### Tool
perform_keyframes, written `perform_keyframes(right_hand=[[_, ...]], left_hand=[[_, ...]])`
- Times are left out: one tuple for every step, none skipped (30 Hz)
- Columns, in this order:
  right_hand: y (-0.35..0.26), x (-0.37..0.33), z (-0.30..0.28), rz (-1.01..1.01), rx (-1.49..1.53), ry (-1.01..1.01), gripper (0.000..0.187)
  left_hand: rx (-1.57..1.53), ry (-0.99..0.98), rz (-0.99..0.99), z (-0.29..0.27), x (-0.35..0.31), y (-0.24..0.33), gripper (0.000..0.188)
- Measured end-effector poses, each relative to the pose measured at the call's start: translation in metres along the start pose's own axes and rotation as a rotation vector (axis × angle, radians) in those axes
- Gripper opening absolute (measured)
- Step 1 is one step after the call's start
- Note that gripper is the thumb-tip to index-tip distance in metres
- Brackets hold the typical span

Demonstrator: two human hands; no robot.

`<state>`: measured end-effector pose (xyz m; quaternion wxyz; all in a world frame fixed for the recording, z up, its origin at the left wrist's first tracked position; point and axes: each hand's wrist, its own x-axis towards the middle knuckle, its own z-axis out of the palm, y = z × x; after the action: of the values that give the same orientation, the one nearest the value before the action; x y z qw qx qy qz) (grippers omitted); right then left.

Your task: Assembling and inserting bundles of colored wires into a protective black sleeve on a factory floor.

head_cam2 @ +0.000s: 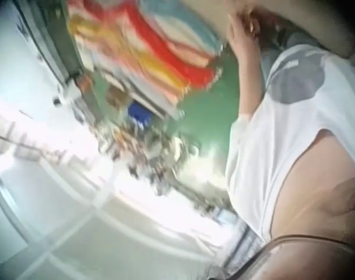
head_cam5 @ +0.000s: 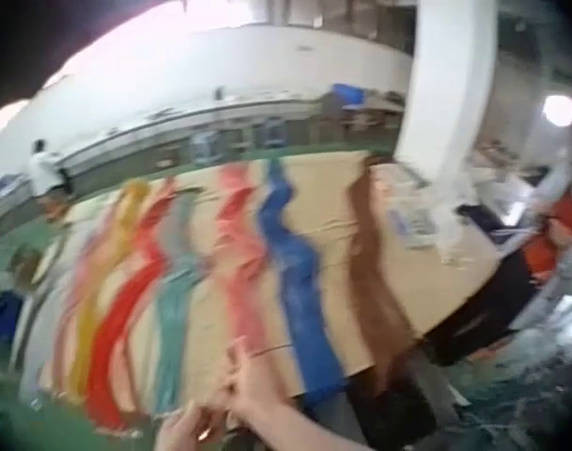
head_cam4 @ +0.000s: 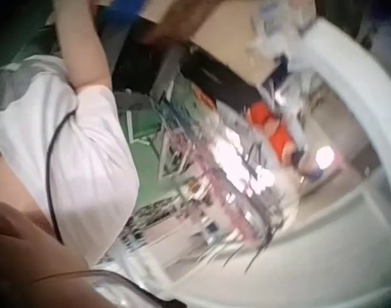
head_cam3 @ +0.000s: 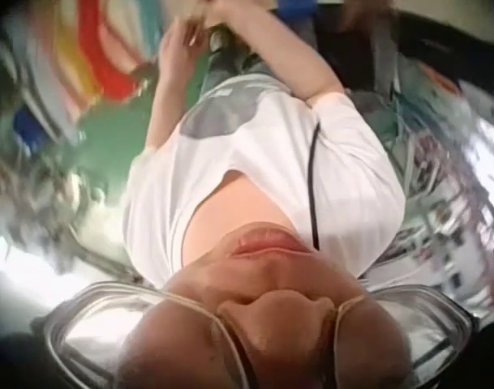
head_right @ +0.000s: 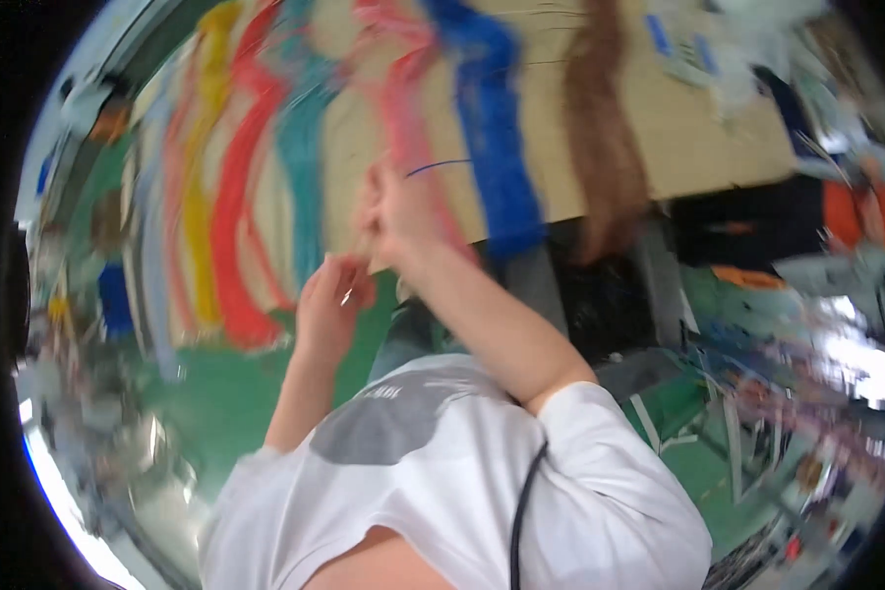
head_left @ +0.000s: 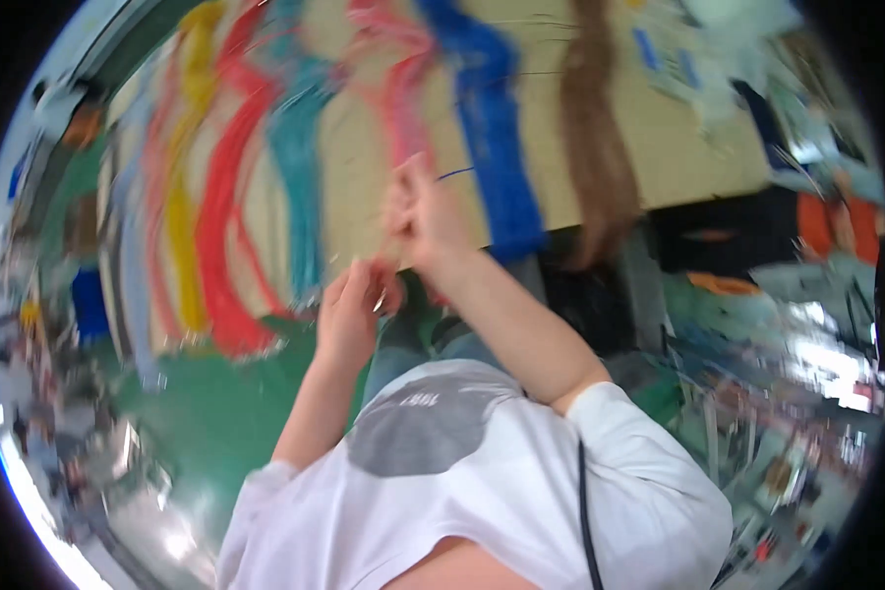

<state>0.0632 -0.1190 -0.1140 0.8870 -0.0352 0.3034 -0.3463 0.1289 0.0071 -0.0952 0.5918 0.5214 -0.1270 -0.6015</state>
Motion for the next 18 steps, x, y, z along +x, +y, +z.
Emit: perform_keyframes(right_hand=[[0.001, -0.002, 0.003, -0.016, 0.029, -0.054, 0.029], [0.003, -0.003, 0.007, -0.065, 0.019, -0.072, 0.029], [0.008, -0.003, 0.014, -0.077, 0.012, -0.063, 0.029], [0.014, -0.003, 0.017, -0.100, 0.004, -0.050, 0.030], [0.027, -0.002, 0.017, -0.066, 0.006, -0.057, 0.030], [0.040, 0.000, 0.015, -0.061, -0.002, -0.074, 0.030], [0.053, 0.001, 0.016, -0.054, -0.016, -0.091, 0.030], [0.062, -0.001, 0.018, -0.032, -0.019, -0.092, 0.030], [0.068, -0.004, 0.018, -0.022, -0.078, -0.100, 0.030], [0.073, -0.005, 0.018, -0.013, -0.138, -0.108, 0.031], [0.074, 0.001, 0.016, -0.023, -0.129, -0.124, 0.031], [0.083, 0.004, 0.012, -0.017, -0.136, -0.113, 0.031], [0.094, 0.008, 0.006, -0.023, -0.207, -0.105, 0.030], [0.103, 0.011, 0.003, -0.031, -0.278, -0.094, 0.030], [0.110, 0.012, 0.004, -0.030, -0.286, -0.081, 0.030], [0.116, 0.013, 0.005, 0.027, -0.249, 0.008, 0.028], [0.121, 0.013, 0.005, 0.080, -0.210, 0.101, 0.026], [0.126, 0.018, 0.005, 0.124, -0.159, 0.193, 0.025]], left_hand=[[-0.094, 0.102, 0.072, -0.004, 0.005, -0.009, 0.038], [-0.251, 0.187, 0.071, -0.005, 0.004, -0.011, 0.043], [-0.366, 0.240, 0.039, 0.000, 0.003, -0.007, 0.048], [-0.511, 0.266, 0.035, 0.007, 0.004, -0.004, 0.050], [-0.594, 0.269, 0.050, 0.010, 0.005, -0.001, 0.050], [-0.675, 0.261, 0.060, 0.009, 0.009, 0.003, 0.050], [-0.681, 0.283, 0.069, -0.004, 0.017, 0.002, 0.050], [-0.603, 0.293, 0.128, -0.022, 0.026, -0.004, 0.049], [-0.527, 0.302, 0.181, -0.030, 0.030, -0.002, 0.047], [-0.536, 0.320, 0.181, -0.039, 0.030, -0.001, 0.047], [-0.591, 0.380, 0.124, -0.047, 0.031, 0.001, 0.045], [-0.645, 0.430, 0.059, -0.050, 0.031, 0.005, 0.043], [-0.694, 0.397, 0.012, -0.050, 0.029, 0.007, 0.041], [-0.703, 0.398, -0.003, -0.053, 0.032, 0.004, 0.041], [-0.598, 0.425, 0.013, -0.057, 0.036, 0.001, 0.041], [-0.492, 0.447, 0.025, -0.063, 0.039, 0.000, 0.043], [-0.450, 0.399, -0.011, -0.071, 0.038, -0.001, 0.044], [-0.448, 0.388, -0.032, -0.085, 0.041, -0.003, 0.044]])
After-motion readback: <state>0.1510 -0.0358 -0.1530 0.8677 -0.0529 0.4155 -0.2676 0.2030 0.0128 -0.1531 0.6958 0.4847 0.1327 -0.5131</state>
